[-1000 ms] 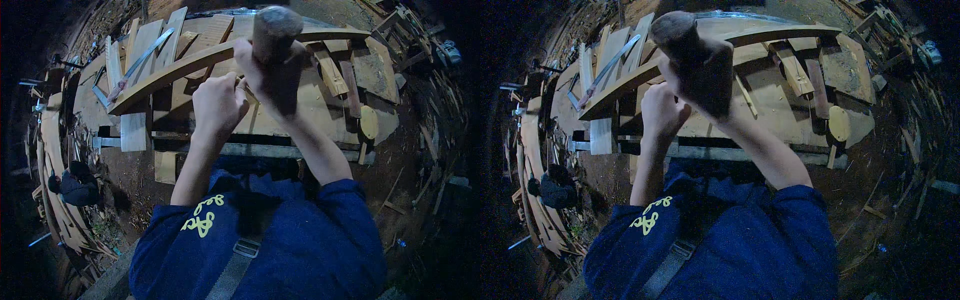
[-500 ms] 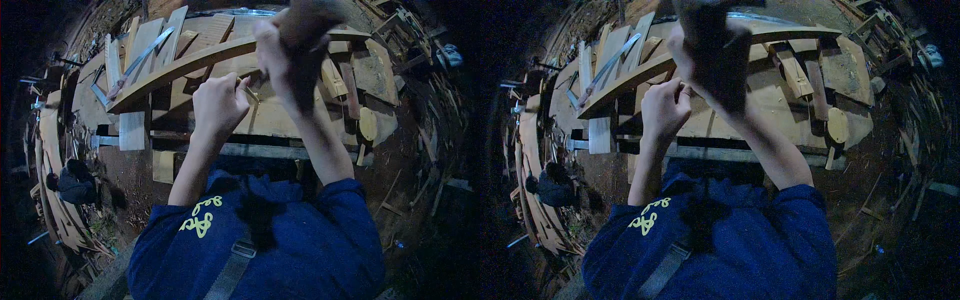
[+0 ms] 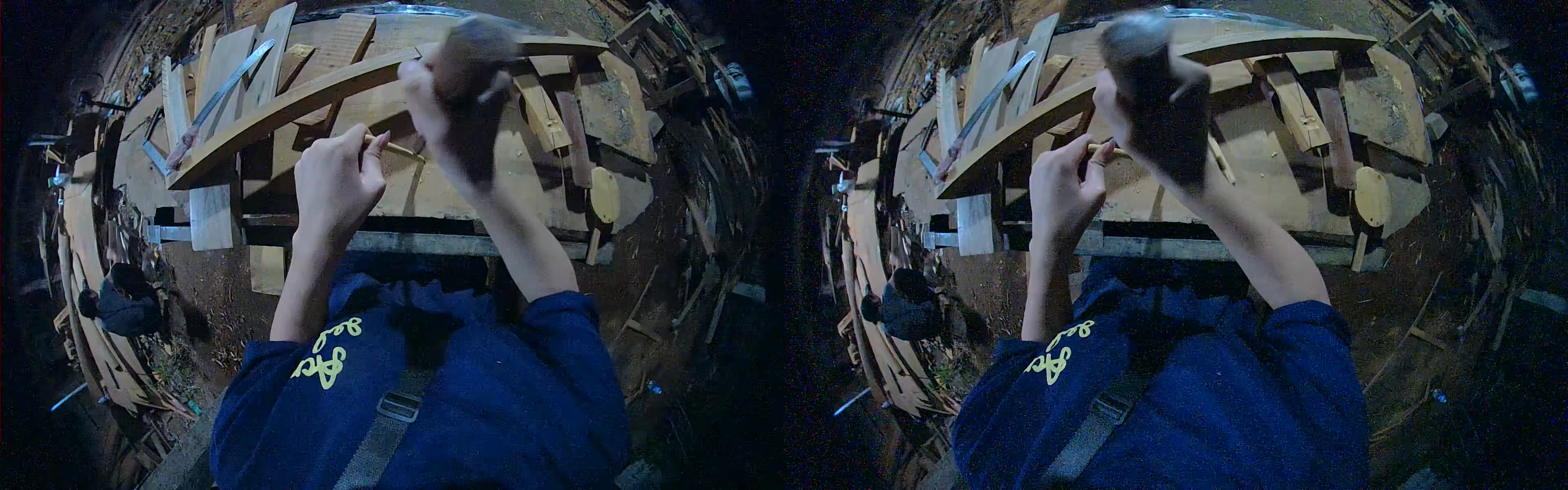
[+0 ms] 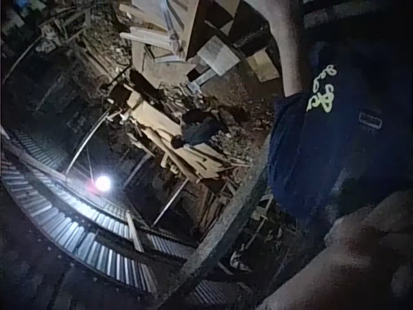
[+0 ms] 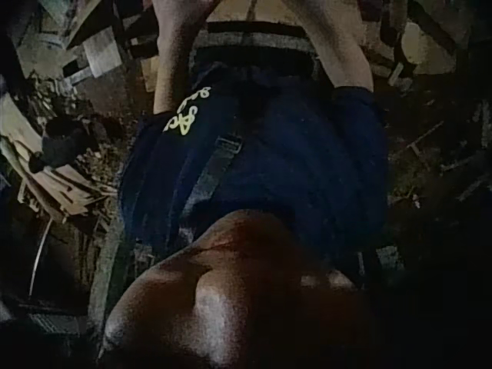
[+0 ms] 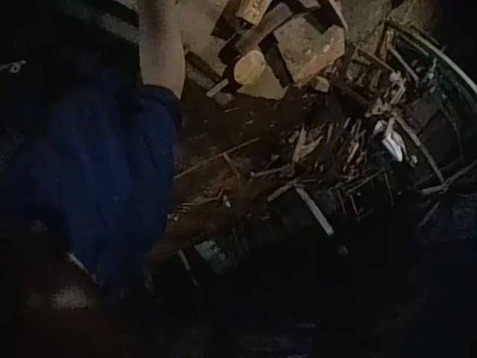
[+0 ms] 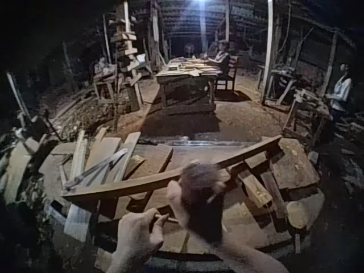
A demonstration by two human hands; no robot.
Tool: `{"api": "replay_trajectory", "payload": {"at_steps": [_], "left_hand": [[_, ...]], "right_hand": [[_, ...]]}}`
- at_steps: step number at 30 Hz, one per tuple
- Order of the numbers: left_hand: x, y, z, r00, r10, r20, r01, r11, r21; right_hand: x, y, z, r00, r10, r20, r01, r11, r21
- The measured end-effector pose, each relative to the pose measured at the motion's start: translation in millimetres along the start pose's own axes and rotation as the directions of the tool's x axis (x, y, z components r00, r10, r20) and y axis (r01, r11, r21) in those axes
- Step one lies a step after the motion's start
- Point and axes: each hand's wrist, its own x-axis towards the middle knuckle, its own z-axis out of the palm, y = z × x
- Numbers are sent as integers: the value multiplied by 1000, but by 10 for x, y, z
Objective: Chisel a small wooden peg or joint component.
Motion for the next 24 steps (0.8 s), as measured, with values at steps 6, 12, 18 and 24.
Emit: {"api": "replay_trajectory", "payload": {"at_steps": [6, 12, 18, 24], "left_hand": [[-61, 2, -26, 1000, -5, 17, 4, 1000, 31], [-143, -11, -47, 997, -61, 45, 61, 998, 10], [-213, -36, -30, 998, -58, -7, 58, 995, 85], [-210, -47, -22, 991, -133, -28, 135, 988, 80]], "right_hand": [[-32, -19, -68, 999, -10, 44, 20, 970, -240], [-48, -47, -15, 997, -79, -23, 75, 989, -130], [-123, -105, -10, 967, 253, -32, -250, 965, 78], [43, -132, -24, 980, 196, 28, -197, 979, 52]]}}
